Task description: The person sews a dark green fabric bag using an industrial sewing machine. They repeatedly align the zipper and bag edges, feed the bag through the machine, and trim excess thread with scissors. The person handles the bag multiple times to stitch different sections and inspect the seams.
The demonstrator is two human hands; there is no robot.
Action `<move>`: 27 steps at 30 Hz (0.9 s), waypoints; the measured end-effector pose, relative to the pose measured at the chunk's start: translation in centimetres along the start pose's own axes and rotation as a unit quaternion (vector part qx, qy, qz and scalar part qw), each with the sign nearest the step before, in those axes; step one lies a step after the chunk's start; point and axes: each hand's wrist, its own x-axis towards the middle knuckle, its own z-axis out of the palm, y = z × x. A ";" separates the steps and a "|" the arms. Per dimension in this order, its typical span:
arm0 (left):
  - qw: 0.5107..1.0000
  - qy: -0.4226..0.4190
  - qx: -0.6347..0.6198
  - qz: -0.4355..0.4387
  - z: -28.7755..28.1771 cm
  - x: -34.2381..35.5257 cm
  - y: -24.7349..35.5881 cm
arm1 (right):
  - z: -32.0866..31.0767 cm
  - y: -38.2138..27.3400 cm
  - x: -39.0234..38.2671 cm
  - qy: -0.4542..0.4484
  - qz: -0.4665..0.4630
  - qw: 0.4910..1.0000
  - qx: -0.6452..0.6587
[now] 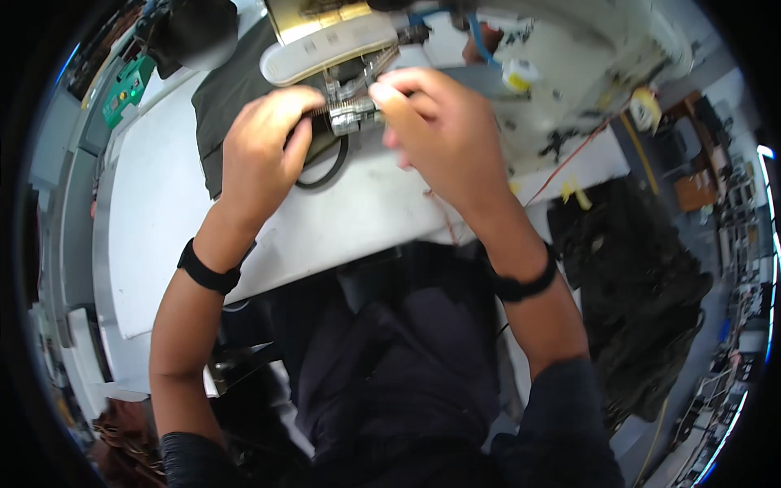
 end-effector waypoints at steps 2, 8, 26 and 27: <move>1.000 0.011 0.003 0.007 -0.6 -0.7 -0.4 | -3.5 -0.6 -1.4 0.075 -0.128 0.989 -0.025; 0.999 0.047 -0.018 -0.006 0.3 -1.0 0.2 | -23.2 -6.0 3.1 0.415 -0.331 0.793 -0.299; 0.996 0.052 0.056 0.052 0.0 -0.3 0.4 | -49.4 -3.7 23.4 0.151 0.160 0.939 -0.264; 0.995 0.053 0.057 0.055 0.0 -0.2 0.4 | -49.5 -3.3 23.2 0.165 0.159 0.938 -0.260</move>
